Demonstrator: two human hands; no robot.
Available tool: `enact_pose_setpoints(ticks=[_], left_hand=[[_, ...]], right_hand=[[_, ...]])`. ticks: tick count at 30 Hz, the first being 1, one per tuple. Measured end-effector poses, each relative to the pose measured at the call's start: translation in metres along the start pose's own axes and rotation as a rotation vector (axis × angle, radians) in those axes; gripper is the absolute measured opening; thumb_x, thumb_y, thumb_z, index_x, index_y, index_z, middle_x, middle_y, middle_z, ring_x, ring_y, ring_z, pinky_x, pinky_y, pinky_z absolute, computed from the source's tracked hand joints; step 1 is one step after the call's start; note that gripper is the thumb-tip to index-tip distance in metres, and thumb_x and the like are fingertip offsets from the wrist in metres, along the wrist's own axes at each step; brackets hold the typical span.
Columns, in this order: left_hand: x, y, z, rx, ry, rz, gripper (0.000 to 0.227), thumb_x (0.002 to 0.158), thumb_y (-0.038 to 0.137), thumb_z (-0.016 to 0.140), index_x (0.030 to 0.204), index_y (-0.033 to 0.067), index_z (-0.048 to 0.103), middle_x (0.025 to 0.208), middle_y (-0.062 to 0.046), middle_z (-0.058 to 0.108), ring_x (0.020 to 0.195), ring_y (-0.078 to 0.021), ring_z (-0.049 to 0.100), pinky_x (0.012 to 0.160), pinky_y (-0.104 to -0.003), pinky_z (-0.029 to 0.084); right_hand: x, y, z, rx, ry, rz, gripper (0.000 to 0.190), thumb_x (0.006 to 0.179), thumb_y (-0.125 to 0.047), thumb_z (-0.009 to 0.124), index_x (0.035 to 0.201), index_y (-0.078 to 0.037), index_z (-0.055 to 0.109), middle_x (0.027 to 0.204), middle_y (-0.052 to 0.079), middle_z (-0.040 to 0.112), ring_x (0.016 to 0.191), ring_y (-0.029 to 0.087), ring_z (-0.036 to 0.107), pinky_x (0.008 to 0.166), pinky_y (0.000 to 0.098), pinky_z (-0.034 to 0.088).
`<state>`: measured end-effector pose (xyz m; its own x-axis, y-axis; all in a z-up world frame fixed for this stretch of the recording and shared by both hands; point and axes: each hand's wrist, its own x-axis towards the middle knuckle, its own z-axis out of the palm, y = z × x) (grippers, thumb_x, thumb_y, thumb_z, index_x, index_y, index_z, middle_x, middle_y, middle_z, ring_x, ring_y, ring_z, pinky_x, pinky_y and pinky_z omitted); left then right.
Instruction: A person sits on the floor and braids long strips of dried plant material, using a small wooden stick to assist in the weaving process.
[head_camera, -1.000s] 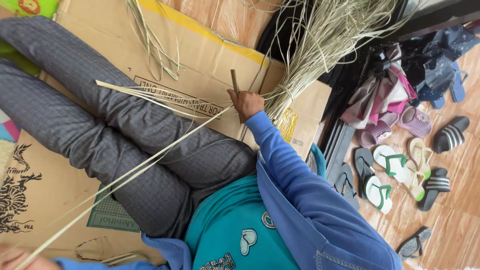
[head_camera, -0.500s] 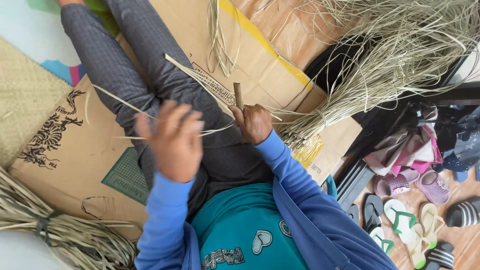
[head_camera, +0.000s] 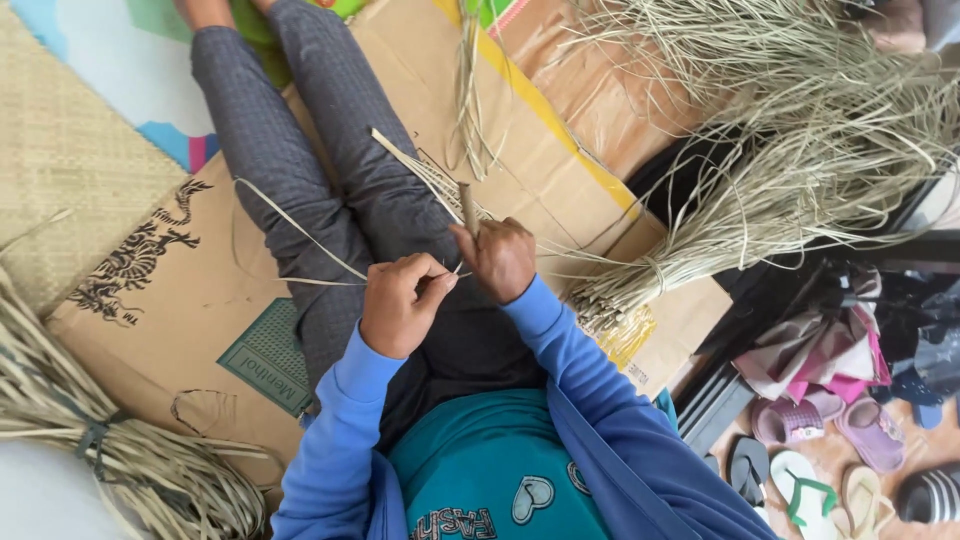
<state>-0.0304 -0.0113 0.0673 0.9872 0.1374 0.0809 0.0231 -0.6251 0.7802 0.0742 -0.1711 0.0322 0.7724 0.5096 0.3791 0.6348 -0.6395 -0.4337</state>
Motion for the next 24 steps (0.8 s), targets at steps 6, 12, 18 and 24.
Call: enact_pose_setpoints(ticks=[6,12,18,24], left_hand=[[-0.019,0.001,-0.077,-0.542,-0.020,-0.171,0.014,0.095,0.019,0.074,0.084,0.0111,0.076,0.063,-0.007,0.069,0.070,-0.0157,0.066,0.077,-0.036,0.055],[-0.090,-0.036,-0.157,-1.012,0.282,-0.104,0.029,0.096,0.002,0.057,0.124,0.0039,0.067,0.109,-0.008,0.072,0.089,-0.0131,0.069,0.085,-0.025,0.058],[-0.093,-0.073,-0.205,-0.213,0.860,-0.125,0.009,0.130,-0.007,0.054,0.134,-0.0094,0.061,0.128,-0.019,0.064,0.127,-0.0299,0.068,0.110,-0.035,0.057],[-0.015,-0.143,-0.131,0.854,0.809,-0.132,0.048,0.102,0.025,0.060,0.142,-0.0021,0.057,0.142,-0.024,0.051,0.125,-0.0430,0.049,0.100,-0.057,0.040]], right_hand=[[0.009,0.036,0.019,-0.140,0.066,0.148,0.062,0.104,-0.053,0.060,0.054,-0.018,0.053,0.049,0.003,0.060,0.051,0.029,0.067,0.053,0.0363,0.055],[-0.004,0.129,0.065,-0.458,0.091,0.413,0.061,0.101,-0.053,0.063,0.060,-0.010,0.070,0.046,0.007,0.059,0.036,0.028,0.053,0.040,0.0386,0.045],[0.001,0.115,0.019,0.091,-0.163,0.865,0.066,0.101,-0.055,0.052,0.057,-0.008,0.068,0.049,0.005,0.060,0.051,0.022,0.062,0.066,0.0313,0.055],[0.006,0.082,0.022,0.319,-0.246,0.768,0.071,0.102,-0.057,0.045,0.066,-0.005,0.077,0.052,0.008,0.064,0.052,0.023,0.068,0.067,0.0306,0.058]])
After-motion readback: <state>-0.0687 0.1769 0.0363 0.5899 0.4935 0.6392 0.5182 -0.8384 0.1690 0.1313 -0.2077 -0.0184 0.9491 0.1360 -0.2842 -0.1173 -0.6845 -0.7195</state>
